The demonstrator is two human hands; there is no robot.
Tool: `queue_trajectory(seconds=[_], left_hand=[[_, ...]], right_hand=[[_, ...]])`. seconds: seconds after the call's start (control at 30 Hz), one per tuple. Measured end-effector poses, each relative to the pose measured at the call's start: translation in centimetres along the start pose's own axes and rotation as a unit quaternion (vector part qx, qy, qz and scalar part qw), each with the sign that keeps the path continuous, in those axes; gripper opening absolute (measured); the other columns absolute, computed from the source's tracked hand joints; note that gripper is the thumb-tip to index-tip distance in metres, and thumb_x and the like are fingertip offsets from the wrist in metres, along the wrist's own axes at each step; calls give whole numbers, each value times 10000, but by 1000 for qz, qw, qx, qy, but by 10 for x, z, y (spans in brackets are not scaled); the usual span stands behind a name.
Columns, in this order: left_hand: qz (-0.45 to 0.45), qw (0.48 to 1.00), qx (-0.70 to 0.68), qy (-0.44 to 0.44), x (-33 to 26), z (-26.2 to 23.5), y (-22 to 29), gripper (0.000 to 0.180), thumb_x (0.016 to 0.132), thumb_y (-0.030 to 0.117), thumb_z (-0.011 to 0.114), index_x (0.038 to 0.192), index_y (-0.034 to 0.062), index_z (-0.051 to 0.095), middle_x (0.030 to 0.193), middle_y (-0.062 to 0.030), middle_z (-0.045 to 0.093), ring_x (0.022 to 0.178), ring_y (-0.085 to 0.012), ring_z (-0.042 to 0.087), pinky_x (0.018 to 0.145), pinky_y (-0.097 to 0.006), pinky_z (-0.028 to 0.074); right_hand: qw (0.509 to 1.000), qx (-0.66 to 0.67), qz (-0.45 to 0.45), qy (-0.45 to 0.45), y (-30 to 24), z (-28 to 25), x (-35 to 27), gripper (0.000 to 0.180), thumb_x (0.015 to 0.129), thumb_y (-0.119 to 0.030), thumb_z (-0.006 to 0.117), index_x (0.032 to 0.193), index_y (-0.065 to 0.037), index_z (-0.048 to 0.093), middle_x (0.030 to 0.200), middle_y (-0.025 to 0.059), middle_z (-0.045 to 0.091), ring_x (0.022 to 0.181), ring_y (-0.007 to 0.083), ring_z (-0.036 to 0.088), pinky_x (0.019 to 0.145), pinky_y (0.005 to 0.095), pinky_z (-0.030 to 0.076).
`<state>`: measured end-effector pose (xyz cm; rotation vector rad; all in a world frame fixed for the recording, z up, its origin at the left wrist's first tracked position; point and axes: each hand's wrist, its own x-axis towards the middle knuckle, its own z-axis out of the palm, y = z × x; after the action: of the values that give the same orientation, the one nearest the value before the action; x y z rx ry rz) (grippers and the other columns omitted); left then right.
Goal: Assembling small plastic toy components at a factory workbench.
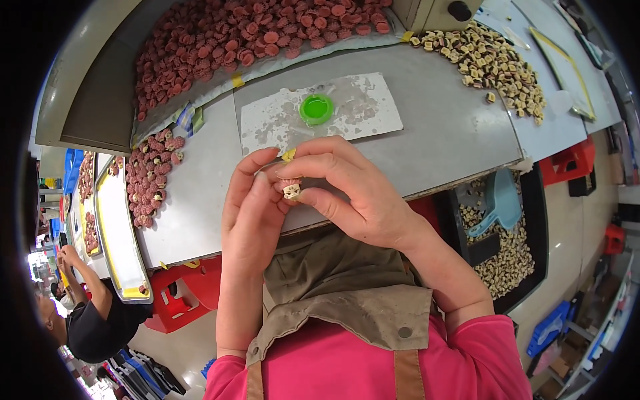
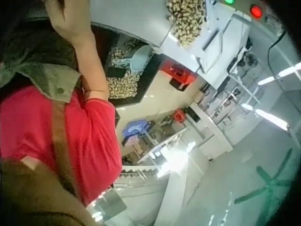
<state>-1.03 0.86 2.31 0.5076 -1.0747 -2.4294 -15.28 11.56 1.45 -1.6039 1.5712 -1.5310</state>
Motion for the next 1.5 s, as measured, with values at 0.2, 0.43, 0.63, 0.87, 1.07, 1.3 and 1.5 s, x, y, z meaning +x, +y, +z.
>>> queue_trajectory(seconds=[0.2,0.43,0.63,0.87,1.07,1.3,1.5], left_hand=[[20,998,52,-26,4,2,-3,374,927,91,512,1270,21,380,1097,-92,570,986,-126,544,886,-286,437],[29,996,76,-25,1,-2,3,382,919,83,522,1268,21,381,1082,-82,559,979,-126,544,866,-270,445],[12,976,216,24,-32,-15,45,348,899,130,548,1212,23,439,1054,-75,557,932,-138,569,804,-272,466],[208,732,543,355,-64,-194,198,250,849,201,620,1004,6,602,847,-49,606,729,-99,571,639,-229,464],[126,752,496,415,-25,-262,234,309,850,235,631,1025,-17,589,871,-60,620,752,-104,575,675,-241,474],[314,653,626,287,15,-167,173,204,911,169,547,1033,10,579,878,-53,621,804,-129,592,701,-254,468],[295,662,686,63,115,-58,92,182,854,144,591,991,24,605,900,-126,628,797,-266,614,689,-328,479]], right_hand=[[1000,-14,-3,12,0,-1,1,267,840,-160,628,1086,-64,589,1118,111,519,1057,246,511,904,329,411],[1000,13,4,20,-2,9,9,262,801,-92,652,1053,-58,588,1074,117,538,998,260,537,831,316,456],[995,-93,38,18,-13,13,-11,336,780,-161,668,1082,-42,583,1077,125,546,991,245,533,847,339,434],[993,84,57,56,-7,20,-9,336,830,-204,635,1092,-10,553,1008,114,543,837,175,544,776,278,432],[999,33,41,10,-6,14,-8,269,871,-148,574,1093,0,536,1011,102,527,787,146,533,744,262,436],[996,62,57,-12,-8,9,5,188,844,-74,592,1024,-18,586,953,92,565,785,149,565,720,259,454],[993,87,79,7,-14,5,-4,173,837,-36,586,1008,-13,597,930,62,582,811,134,569,731,256,459]])
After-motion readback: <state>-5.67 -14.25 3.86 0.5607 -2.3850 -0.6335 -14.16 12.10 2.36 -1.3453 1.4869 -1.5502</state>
